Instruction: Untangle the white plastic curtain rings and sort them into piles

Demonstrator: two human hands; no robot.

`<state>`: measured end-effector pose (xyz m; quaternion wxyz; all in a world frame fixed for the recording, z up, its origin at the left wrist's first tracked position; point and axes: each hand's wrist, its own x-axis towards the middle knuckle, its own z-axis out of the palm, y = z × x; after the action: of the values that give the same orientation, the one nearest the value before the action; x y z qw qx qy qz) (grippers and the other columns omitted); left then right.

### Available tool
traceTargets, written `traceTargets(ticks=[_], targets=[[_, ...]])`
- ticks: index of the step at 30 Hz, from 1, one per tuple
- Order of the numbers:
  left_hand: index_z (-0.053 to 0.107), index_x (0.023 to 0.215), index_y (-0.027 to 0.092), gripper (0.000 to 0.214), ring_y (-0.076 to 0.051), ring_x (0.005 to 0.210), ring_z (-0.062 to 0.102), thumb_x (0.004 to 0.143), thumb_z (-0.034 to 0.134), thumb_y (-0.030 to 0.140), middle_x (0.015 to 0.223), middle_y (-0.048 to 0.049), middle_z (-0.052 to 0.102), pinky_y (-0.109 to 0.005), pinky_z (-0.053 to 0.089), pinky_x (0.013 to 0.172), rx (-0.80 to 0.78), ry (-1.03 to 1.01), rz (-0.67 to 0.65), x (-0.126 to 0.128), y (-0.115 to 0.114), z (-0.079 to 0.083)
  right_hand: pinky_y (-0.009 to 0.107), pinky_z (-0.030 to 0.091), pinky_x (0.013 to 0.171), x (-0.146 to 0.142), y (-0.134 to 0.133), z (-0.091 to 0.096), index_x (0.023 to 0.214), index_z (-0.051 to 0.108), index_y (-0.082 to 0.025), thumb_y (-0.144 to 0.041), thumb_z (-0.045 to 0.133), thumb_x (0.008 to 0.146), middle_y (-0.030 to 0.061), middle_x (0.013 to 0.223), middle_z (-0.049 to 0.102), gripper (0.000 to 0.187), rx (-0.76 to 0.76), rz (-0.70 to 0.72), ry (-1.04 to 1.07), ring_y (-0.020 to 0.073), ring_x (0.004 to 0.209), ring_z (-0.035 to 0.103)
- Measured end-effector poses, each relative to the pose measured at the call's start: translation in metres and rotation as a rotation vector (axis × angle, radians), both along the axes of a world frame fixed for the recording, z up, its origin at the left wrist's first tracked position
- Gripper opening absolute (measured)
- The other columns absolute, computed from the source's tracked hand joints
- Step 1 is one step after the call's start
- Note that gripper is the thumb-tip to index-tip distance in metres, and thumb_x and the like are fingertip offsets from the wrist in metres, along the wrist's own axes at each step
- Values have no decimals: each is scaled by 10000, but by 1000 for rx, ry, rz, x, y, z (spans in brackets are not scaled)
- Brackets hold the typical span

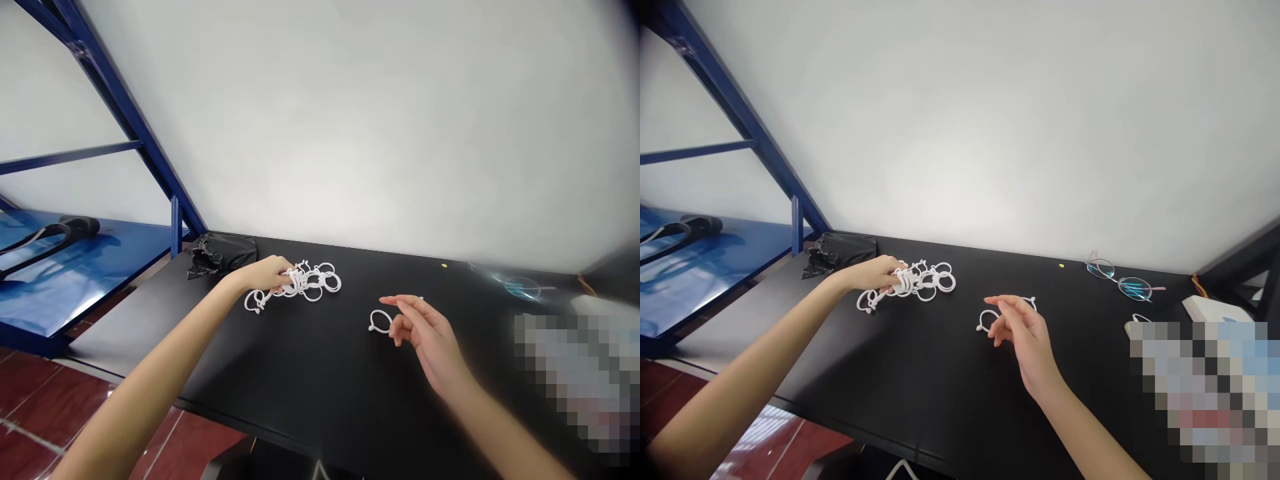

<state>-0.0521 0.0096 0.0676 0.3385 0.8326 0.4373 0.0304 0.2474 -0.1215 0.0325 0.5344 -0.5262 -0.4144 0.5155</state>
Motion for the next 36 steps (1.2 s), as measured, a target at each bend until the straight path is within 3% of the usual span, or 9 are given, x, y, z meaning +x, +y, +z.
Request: traceTargets(ticks=[6, 13, 17, 20, 23, 26, 29, 33, 36], targets=[[611, 1069, 150, 417, -159, 557, 606, 779, 599, 449, 661, -10, 653, -230, 427, 544, -35, 110, 58, -17, 19, -12, 243, 462, 491, 4, -1, 2, 890, 710, -197, -436, 676, 828, 56, 840, 707, 250, 20, -19, 23, 112, 559, 556], [613, 1077, 163, 479, -181, 628, 619, 789, 590, 545, 696, -19, 656, -244, 418, 575, 66, 123, 87, -27, 14, -9, 257, 460, 481, 23, 0, 4, 886, 692, -208, -439, 673, 826, 89, 1095, 697, 239, 62, -70, -14, 104, 553, 559], [610, 1095, 168, 448, -179, 657, 620, 832, 556, 527, 752, -28, 673, -249, 427, 600, 159, 106, 123, -22, 2, 3, 289, 481, 526, 44, 2, 10, 897, 677, -216, -485, 612, 854, 79, 974, 719, 279, 107, -25, -350, 144, 581, 599], [605, 1114, 166, 418, -178, 688, 620, 879, 514, 499, 770, -29, 673, -256, 438, 629, 287, 10, 174, 0, -14, 6, 300, 465, 551, 66, 11, 14, 902, 677, -233, -447, 648, 819, 31, 806, 716, 231, 71, 130, -835, 159, 546, 610], [606, 1123, 176, 362, -171, 724, 624, 914, 498, 450, 825, -30, 669, -266, 466, 667, 315, -116, 115, 38, -36, -2, 309, 485, 600, 86, 21, 16, 996, 678, -252, -376, 662, 784, 23, 873, 713, 246, 70, 287, -1053, 162, 583, 627], [612, 1121, 184, 288, -189, 909, 632, 911, 544, 370, 1065, -75, 641, -295, 501, 802, 345, -197, -150, 79, -58, -21, 297, 503, 629, 98, 27, 11, 1107, 649, -265, -334, 681, 738, 45, 1111, 656, 377, 53, 449, -1075, 167, 707, 659], [567, 1210, 179, 348, -235, 1146, 561, 900, 590, 337, 1298, -125, 533, -339, 486, 945, 392, -231, -304, 110, -73, -43, 294, 500, 638, 100, 28, 3, 1107, 644, -243, -282, 645, 731, 51, 1113, 628, 377, 50, 481, -1094, 146, 682, 635], [607, 1055, 158, 177, -273, 1167, 531, 927, 545, 263, 1295, -154, 523, -430, 456, 985, 489, -193, -311, 127, -78, -63, 282, 446, 596, 93, 29, -8, 907, 664, -208, -190, 580, 706, 11, 817, 640, 218, 77, 429, -1130, 133, 595, 557], [599, 906, 160, 143, -253, 1139, 537, 947, 474, 217, 1264, -147, 542, -429, 438, 993, 416, -312, -228, 126, -80, -64, 270, 397, 555, 83, 27, -11, 804, 648, -202, -181, 598, 696, -43, 578, 517, 121, 80, 374, -1058, 130, 544, 492]])
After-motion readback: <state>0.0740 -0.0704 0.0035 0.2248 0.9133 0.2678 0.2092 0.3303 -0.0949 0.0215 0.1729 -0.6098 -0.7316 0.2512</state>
